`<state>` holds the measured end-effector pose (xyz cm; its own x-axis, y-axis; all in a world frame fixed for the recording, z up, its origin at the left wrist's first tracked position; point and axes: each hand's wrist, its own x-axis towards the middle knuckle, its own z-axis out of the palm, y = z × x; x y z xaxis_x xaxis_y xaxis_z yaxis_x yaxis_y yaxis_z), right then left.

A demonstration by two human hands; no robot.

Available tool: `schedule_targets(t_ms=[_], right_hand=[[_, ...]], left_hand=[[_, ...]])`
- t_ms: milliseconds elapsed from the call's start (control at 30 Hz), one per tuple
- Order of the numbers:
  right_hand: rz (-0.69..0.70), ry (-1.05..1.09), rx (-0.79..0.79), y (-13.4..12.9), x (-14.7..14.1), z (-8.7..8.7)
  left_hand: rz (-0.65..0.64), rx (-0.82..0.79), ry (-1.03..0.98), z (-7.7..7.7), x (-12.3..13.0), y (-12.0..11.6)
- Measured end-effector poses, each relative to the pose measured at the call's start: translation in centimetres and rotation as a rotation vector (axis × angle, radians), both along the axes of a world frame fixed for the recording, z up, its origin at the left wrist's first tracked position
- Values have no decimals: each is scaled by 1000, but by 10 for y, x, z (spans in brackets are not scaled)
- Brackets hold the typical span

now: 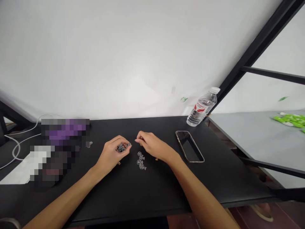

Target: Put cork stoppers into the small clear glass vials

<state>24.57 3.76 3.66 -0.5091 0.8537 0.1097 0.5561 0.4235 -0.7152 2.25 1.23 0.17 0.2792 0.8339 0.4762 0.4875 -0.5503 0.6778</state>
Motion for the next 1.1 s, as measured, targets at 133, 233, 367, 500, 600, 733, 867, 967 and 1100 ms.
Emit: schedule_targets(t_ms=[133,233,367,500,600,733,867,967,1100], right_hand=[[71,-93,-128,13,34,6],[137,-197,-287,19,53,10],[171,-255,-388,20,60,11],[210,-265,-463,20,62,10],[223,-256,-477,21,64,9],[202,-196,-464,24,65,2],[181,-134,-418,27,64,-5],[181,-116,-406,28,65,-6],[192,-127,-413,28,66,-5]], left_hand=[[-68,-74,32,1,1,-3],[-93,-86,145,0,5,-7],[-80,-67,222,-2,10,-7],[-46,-69,268,-4,14,-4],[-27,-57,296,-5,17,-1],[-74,6,311,-4,19,2],[-125,5,303,-6,23,6],[-139,-4,298,-9,26,8],[-164,-26,298,-10,29,9]])
